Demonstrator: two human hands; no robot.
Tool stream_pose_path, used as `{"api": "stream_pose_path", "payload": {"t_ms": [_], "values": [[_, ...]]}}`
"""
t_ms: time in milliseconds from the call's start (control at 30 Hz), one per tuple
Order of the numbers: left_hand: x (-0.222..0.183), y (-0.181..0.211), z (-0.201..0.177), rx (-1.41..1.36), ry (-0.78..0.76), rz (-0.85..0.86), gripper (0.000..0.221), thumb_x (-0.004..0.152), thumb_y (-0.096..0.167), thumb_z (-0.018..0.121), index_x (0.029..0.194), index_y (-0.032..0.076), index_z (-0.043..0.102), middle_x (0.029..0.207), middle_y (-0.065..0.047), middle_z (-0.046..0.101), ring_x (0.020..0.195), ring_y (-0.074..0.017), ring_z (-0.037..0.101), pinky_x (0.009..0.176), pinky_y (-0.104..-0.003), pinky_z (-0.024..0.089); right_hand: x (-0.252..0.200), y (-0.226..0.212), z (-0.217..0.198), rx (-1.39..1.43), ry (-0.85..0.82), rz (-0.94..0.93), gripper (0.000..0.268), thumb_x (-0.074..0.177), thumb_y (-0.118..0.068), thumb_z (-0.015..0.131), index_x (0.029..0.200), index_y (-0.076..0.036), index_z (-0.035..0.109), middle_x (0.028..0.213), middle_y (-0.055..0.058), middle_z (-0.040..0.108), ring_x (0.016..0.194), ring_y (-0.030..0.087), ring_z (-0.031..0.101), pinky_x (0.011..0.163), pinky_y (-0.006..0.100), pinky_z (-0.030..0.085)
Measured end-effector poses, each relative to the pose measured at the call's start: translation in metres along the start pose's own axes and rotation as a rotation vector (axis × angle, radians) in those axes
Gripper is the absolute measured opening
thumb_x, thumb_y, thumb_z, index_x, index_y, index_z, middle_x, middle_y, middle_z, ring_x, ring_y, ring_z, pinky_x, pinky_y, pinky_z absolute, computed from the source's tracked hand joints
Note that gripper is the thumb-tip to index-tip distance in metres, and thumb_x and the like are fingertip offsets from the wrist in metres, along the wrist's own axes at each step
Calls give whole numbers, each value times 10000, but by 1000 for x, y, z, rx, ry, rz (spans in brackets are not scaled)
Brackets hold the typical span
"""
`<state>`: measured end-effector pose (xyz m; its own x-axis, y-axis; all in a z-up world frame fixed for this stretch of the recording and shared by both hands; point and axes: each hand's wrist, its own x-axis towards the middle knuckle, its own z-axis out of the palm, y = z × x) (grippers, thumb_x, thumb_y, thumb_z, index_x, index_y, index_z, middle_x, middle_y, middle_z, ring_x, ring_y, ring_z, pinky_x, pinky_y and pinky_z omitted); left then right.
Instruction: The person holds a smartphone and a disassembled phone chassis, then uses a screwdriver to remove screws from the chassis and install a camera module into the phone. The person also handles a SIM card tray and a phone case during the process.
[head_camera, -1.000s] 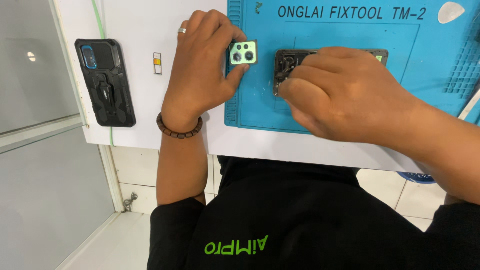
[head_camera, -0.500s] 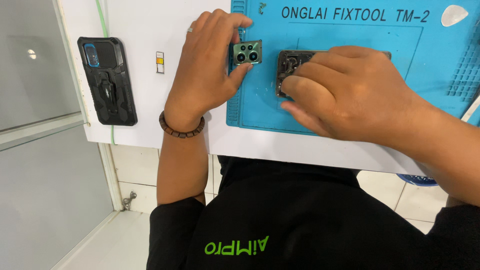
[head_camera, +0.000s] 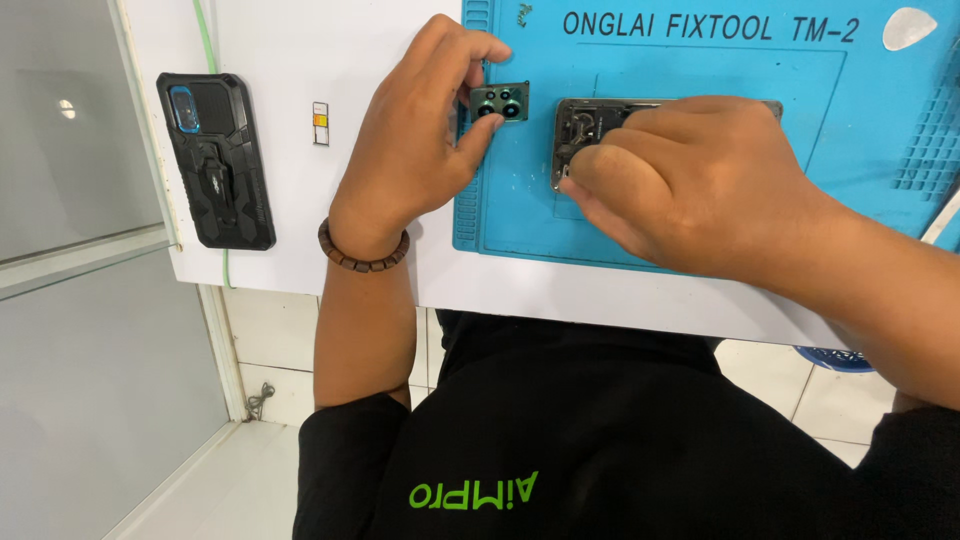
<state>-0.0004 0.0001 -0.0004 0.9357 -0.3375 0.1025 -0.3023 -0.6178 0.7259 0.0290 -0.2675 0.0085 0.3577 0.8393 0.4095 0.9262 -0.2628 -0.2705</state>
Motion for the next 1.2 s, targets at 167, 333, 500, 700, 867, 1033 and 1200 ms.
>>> {"api": "stream_pose_path", "payload": {"t_ms": [167, 333, 500, 700, 867, 1033, 1200], "values": [[-1, -1, 0, -61, 10, 32, 419, 929, -115, 692, 1261, 60, 506, 1068, -97, 461, 945, -239, 516, 805, -352, 493, 3, 0, -2, -105, -54, -3, 366, 1139, -454, 685, 1083, -94, 652, 837, 16, 639, 710, 226, 652, 587, 338, 480], [-1, -2, 3, -114, 52, 44, 401, 951, -98, 669, 1293, 50, 521, 1071, -96, 602, 913, -219, 567, 849, -350, 523, 3, -1, 0, 58, -29, 34, 190, 1103, -97, 771, 1050, -49, 595, 751, 57, 565, 648, 270, 561, 550, 399, 439], [-2, 5, 8, -329, 174, 88, 288, 1017, -9, 657, 1278, 52, 552, 1088, -99, 606, 988, -222, 596, 917, -337, 547, 2, 1, -30, 326, 77, 179, 97, 1110, 95, 533, 1113, 6, 572, 946, 139, 681, 901, 372, 665, 743, 417, 512], [3, 16, 30, -699, 260, 168, 204, 1021, -11, 666, 1189, 59, 575, 1056, -96, 560, 993, -222, 554, 933, -316, 510, -15, 15, -29, 156, 75, 297, 223, 1113, 63, 583, 1326, 67, 651, 875, 77, 667, 728, 264, 626, 654, 413, 395], [5, 18, 40, -772, 298, 180, 186, 1018, 21, 678, 1172, 65, 583, 1049, -100, 577, 978, -223, 568, 905, -318, 529, -6, 15, -15, 77, -42, 375, 279, 1075, -231, 797, 1302, -87, 718, 639, -40, 540, 606, 172, 583, 552, 351, 384], [6, 22, 40, -650, 314, 177, 129, 1008, 34, 687, 1108, 24, 605, 1024, -110, 632, 978, -257, 614, 890, -339, 562, -5, 19, -11, 154, -111, 386, 125, 1137, -181, 750, 1108, -91, 668, 601, -13, 510, 576, 231, 536, 542, 380, 381], [7, 29, 32, -512, 366, 169, 49, 1005, 11, 662, 1027, 44, 633, 1001, -114, 654, 961, -261, 655, 900, -353, 574, -8, 19, -7, 41, -86, 274, 166, 1149, -165, 767, 1087, -89, 633, 611, 1, 513, 566, 262, 529, 526, 395, 375]]}}
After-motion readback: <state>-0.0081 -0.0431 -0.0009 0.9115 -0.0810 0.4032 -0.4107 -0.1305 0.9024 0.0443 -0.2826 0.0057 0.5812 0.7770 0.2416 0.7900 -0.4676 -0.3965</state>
